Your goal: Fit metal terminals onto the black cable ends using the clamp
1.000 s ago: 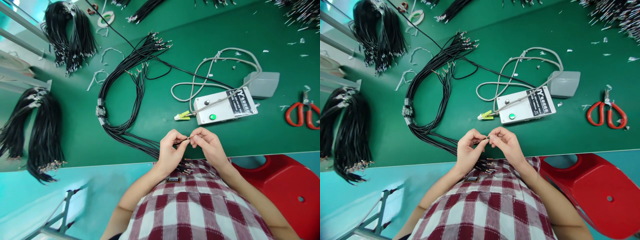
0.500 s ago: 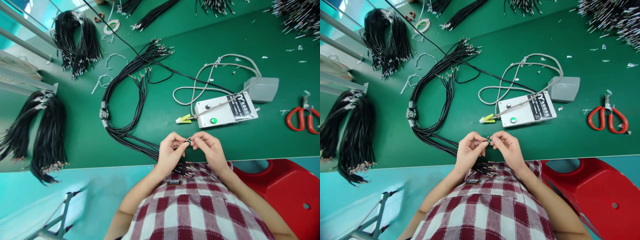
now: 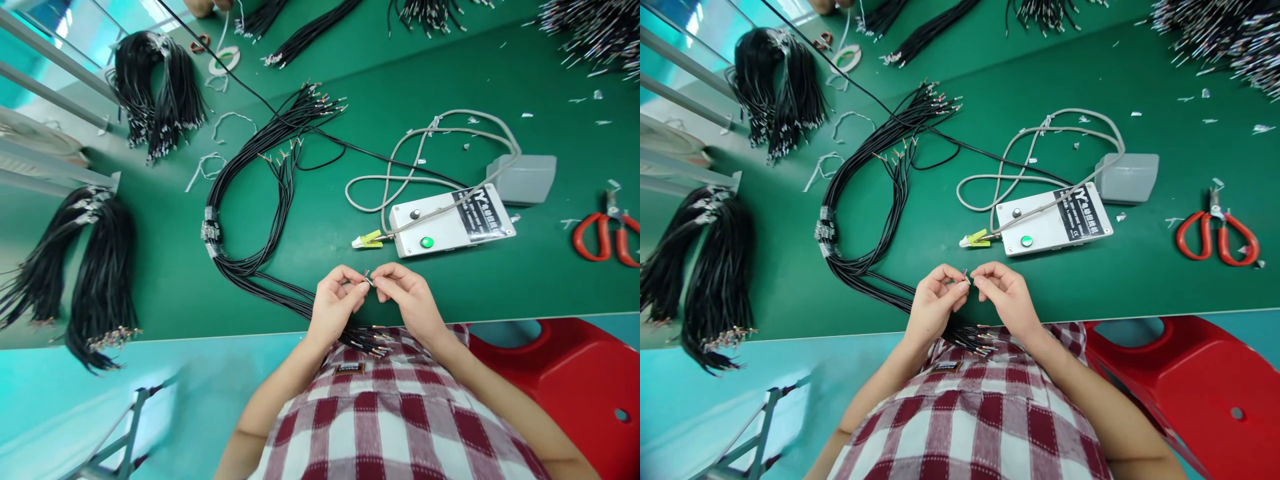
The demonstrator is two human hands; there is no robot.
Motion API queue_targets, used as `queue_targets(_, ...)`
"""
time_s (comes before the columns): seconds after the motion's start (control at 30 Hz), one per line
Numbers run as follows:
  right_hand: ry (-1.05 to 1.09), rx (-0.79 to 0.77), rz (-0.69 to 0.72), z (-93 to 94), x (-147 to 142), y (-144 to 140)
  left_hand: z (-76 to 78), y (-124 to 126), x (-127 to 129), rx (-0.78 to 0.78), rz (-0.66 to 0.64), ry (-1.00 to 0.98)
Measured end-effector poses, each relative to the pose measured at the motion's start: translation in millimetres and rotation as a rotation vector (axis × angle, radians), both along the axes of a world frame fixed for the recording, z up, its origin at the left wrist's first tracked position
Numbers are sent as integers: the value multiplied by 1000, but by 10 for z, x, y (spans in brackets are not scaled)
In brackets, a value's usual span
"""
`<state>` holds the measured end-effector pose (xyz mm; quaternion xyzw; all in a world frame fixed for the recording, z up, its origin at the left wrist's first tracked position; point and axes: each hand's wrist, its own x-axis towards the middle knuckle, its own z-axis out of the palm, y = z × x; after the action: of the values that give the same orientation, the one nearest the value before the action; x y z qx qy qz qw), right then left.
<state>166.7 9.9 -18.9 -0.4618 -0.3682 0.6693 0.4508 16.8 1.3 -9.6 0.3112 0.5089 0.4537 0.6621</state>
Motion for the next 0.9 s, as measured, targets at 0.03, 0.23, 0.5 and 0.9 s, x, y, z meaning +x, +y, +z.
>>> queue_targets(0.03, -11, 12, -14, -3, 2, -5, -10, -1, -6, 4, 5, -14)
queue_targets(0.23, -204, 154, 17, 23, -34, -13, -71, -15, -37, 28, -17, -32)
queue_targets(0.5, -321, 255, 56, -7, 0, -13, 35, 8, -3, 144, -106, 53)
queue_targets(0.9, -691, 549, 96, 44, 127, -56, 8, -14, 120, 114, 67, 199)
